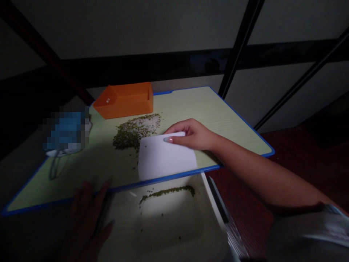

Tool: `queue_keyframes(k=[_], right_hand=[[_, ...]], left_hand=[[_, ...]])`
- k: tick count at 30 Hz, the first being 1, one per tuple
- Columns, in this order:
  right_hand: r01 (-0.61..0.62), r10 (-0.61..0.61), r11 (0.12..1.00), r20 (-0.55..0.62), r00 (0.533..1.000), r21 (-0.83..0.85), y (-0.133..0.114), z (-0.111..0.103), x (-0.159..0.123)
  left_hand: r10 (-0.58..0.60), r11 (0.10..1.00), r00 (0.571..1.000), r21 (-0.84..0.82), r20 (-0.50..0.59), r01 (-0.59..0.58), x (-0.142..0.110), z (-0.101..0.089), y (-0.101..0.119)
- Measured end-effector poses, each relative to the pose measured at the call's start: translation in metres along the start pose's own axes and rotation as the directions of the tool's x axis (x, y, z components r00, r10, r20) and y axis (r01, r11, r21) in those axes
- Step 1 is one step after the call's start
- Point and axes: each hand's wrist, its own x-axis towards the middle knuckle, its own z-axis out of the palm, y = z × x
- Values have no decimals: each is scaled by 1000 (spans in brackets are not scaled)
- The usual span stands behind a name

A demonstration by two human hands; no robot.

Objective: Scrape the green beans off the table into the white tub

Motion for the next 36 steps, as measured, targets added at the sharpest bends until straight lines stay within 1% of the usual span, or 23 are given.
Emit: queue_keyframes(k=[3, 6, 8, 10, 12, 15, 17, 22, 25, 30, 33, 36], right_hand=[[-18, 18, 1000, -56, 998, 3, 1, 0, 0], [-13, 10, 999, -105, 994, -30, 4, 2, 0], [-6, 0, 999, -123, 992, -47, 5, 3, 0], [7, -15, 998, -132, 991, -60, 6, 5, 1], [35, -45, 997, -136, 990, -73, 6, 7, 2], [91, -102, 992, -127, 987, -85, 6, 10, 5], [109, -118, 990, -107, 987, -84, 7, 11, 6], [105, -109, 991, -44, 993, -78, 8, 13, 7], [86, -89, 993, -28, 996, -83, 8, 13, 7], [59, -61, 997, -24, 998, -54, 7, 13, 5], [67, -67, 997, -21, 998, -27, 6, 12, 5], [67, -68, 998, -47, 997, -16, 4, 11, 3]], left_hand=[[53, 999, 997, -2, -53, -53, -1, 3, -3], [63, 998, 997, -16, -42, -63, -1, 4, -2], [18, 999, 999, -43, -41, -20, 0, 2, 0], [-52, 996, 998, -69, -39, 49, 1, 0, 3], [-89, 992, 996, -92, -19, 87, 3, -2, 5], [-98, 990, 995, -103, 13, 98, 5, -4, 7], [-98, 990, 995, -102, 14, 99, 5, -4, 7], [-115, 989, 993, -95, 24, 117, 4, -3, 6], [-125, 988, 992, -85, 2, 125, 3, -3, 7], [-110, 989, 994, -98, 17, 111, 5, -2, 5], [-114, 988, 993, -97, 33, 117, 5, -1, 2], [-90, 991, 996, -98, 7, 90, 3, 1, 2]])
